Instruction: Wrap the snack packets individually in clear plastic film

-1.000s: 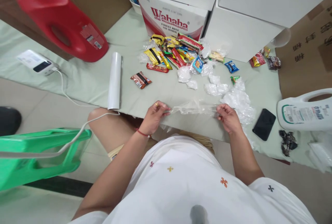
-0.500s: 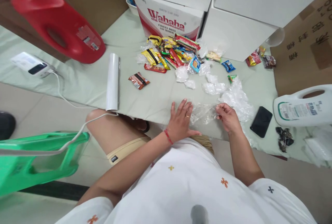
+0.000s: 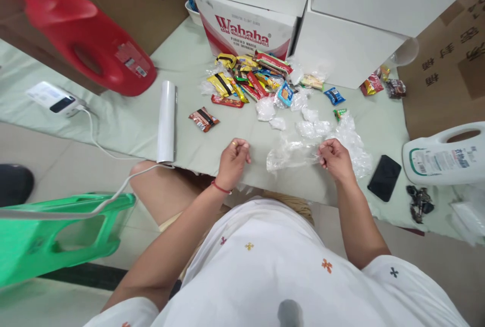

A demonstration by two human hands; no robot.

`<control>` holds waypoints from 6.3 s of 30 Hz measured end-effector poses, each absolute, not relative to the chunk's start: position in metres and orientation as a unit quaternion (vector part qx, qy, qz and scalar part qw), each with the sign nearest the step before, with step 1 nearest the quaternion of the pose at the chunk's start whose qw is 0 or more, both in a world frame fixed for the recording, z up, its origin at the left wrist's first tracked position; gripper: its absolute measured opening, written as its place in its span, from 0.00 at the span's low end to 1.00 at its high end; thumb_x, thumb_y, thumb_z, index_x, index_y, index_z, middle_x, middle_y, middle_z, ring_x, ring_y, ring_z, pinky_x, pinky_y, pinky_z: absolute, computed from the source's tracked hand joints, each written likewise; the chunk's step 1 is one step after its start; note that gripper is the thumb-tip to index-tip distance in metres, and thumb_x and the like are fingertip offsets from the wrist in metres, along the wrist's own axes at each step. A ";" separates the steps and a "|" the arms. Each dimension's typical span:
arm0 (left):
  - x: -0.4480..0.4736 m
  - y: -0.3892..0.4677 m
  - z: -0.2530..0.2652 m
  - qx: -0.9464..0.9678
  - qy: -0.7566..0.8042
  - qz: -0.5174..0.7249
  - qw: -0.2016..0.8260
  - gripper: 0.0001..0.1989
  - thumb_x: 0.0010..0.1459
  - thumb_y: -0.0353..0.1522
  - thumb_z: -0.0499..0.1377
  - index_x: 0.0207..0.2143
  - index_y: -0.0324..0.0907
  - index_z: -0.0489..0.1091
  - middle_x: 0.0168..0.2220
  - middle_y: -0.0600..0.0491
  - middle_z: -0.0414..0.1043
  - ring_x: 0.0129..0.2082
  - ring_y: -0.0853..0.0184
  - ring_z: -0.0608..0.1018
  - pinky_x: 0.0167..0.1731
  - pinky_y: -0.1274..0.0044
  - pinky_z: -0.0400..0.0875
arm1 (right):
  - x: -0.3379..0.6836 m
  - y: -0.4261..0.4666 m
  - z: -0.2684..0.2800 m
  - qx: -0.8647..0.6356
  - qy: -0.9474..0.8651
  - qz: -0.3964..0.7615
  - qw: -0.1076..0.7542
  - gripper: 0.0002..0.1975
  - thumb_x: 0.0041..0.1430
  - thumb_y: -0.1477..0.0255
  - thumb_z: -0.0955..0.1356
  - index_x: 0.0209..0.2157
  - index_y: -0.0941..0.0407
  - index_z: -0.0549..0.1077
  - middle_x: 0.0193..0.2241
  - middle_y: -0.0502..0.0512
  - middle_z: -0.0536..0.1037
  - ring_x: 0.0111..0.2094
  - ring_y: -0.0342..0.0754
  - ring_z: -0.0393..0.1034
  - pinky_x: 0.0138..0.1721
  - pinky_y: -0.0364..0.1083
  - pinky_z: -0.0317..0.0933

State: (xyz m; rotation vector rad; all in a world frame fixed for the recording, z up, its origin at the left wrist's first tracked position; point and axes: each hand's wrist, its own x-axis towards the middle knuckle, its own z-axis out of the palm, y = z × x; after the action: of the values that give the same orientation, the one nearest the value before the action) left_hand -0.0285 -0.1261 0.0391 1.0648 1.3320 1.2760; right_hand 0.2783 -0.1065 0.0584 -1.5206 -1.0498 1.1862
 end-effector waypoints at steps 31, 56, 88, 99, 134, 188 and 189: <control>0.015 -0.138 0.051 0.309 0.534 0.622 0.482 0.22 0.61 0.53 0.61 0.33 0.46 0.60 0.29 0.59 0.67 0.29 0.71 0.74 0.34 0.77 0.75 | 0.209 -0.139 0.048 -0.543 -0.297 0.689 0.377 0.38 0.49 0.31 0.66 0.35 0.54 0.78 0.39 0.60 0.81 0.36 0.50 0.73 0.26 0.44 0.69; -0.060 -0.124 0.069 0.208 0.504 0.589 0.597 0.22 0.54 0.47 0.70 0.31 0.45 0.62 0.23 0.63 0.64 0.14 0.80 0.63 0.17 0.83 0.66 | 0.262 -0.122 0.078 -0.524 -0.323 0.581 0.533 0.19 0.42 0.61 0.82 0.28 0.52 0.74 0.35 0.51 0.79 0.31 0.43 0.75 0.31 0.42 0.76; -0.110 -0.202 0.054 0.463 0.728 0.192 0.468 0.23 0.55 0.52 0.63 0.23 0.41 0.70 0.18 0.54 0.68 0.18 0.71 0.64 0.21 0.76 0.55 | 0.316 -0.122 0.038 -0.638 -0.397 0.596 0.282 0.28 0.41 0.49 0.80 0.30 0.57 0.73 0.27 0.54 0.81 0.17 0.36 0.62 0.15 0.37 0.55; -0.024 -0.084 0.029 0.808 0.540 0.169 0.167 0.11 0.61 0.38 0.62 0.43 0.44 0.76 0.55 0.44 0.73 0.66 0.45 0.62 0.66 0.47 0.47 | 0.305 -0.118 0.042 -0.619 -0.448 0.578 0.287 0.27 0.47 0.47 0.77 0.31 0.55 0.71 0.27 0.52 0.79 0.16 0.35 0.54 0.16 0.40 0.48; -0.064 -0.179 -0.012 0.832 0.536 0.121 0.078 0.25 0.73 0.40 0.49 0.70 0.52 0.60 0.74 0.45 0.52 0.73 0.54 0.59 0.71 0.50 0.32 | 0.250 -0.015 0.024 -0.648 -0.715 0.216 0.148 0.07 0.62 0.71 0.68 0.36 0.55 0.80 0.35 0.57 0.82 0.37 0.52 0.73 0.40 0.47 0.62; -0.073 -0.184 -0.019 0.813 0.554 0.167 0.060 0.23 0.71 0.38 0.53 0.67 0.55 0.65 0.71 0.48 0.60 0.70 0.53 0.65 0.71 0.51 0.38 | 0.372 -0.006 0.141 -0.714 -0.684 0.073 0.127 0.35 0.67 0.53 0.67 0.64 0.64 0.67 0.67 0.75 0.61 0.65 0.62 0.60 0.65 0.61 0.55; -0.073 -0.184 -0.019 0.813 0.555 0.170 0.056 0.23 0.71 0.38 0.54 0.66 0.55 0.66 0.71 0.48 0.60 0.70 0.53 0.65 0.71 0.51 0.38 | 0.378 -0.038 0.154 -0.720 -0.685 0.032 0.111 0.34 0.68 0.53 0.66 0.66 0.60 0.65 0.68 0.71 0.61 0.61 0.59 0.65 0.62 0.59 0.59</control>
State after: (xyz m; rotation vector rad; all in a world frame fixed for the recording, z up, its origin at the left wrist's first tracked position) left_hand -0.0725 -0.1837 -0.0186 2.4657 1.6829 0.5149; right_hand 0.3782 -0.0381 0.1543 -2.1135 -2.0105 0.0938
